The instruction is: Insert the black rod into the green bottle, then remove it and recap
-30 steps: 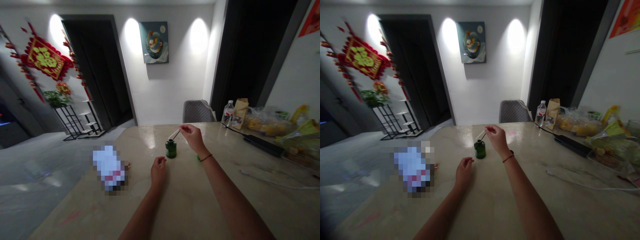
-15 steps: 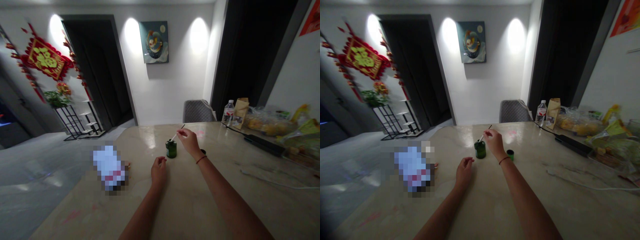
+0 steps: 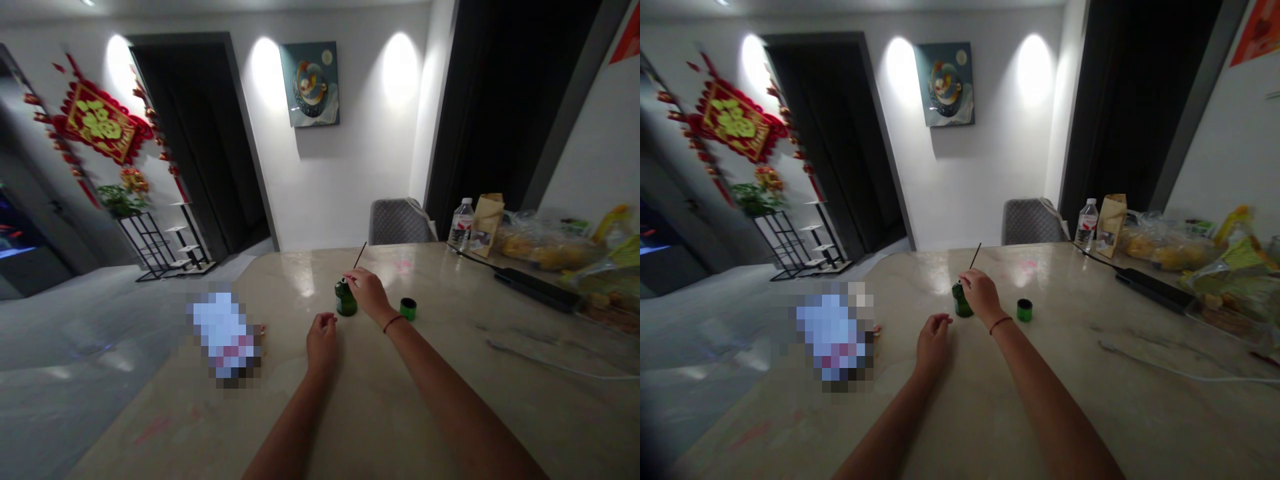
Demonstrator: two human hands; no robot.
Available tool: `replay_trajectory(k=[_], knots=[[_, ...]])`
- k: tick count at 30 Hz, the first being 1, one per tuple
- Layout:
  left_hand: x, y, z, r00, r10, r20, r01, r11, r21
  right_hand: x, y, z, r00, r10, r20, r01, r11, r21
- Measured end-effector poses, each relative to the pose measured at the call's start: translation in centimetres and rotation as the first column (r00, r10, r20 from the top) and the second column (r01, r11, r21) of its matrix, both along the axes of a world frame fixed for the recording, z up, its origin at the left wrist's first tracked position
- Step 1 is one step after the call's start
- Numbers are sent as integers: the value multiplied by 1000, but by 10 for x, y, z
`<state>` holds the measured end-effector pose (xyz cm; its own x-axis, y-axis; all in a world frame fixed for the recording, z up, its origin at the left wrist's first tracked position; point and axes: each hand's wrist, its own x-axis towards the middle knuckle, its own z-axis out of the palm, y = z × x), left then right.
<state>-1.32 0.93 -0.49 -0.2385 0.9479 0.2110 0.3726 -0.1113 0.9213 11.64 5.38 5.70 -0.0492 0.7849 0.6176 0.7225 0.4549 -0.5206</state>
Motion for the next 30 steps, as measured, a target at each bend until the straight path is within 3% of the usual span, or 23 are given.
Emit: replay_trajectory(k=[10, 18, 30], knots=[[0, 0, 0, 1000, 4, 10, -4, 1000, -7, -1, 1, 7, 961, -55, 269, 68, 997, -38], [0, 1, -2, 1000, 1, -1, -1, 1000, 5, -3, 3, 11, 893, -9, 450, 19, 1000, -17], [0, 1, -1, 1000, -16, 8, 16, 1000, -1, -5, 6, 5, 914, -7, 405, 27, 999, -42]])
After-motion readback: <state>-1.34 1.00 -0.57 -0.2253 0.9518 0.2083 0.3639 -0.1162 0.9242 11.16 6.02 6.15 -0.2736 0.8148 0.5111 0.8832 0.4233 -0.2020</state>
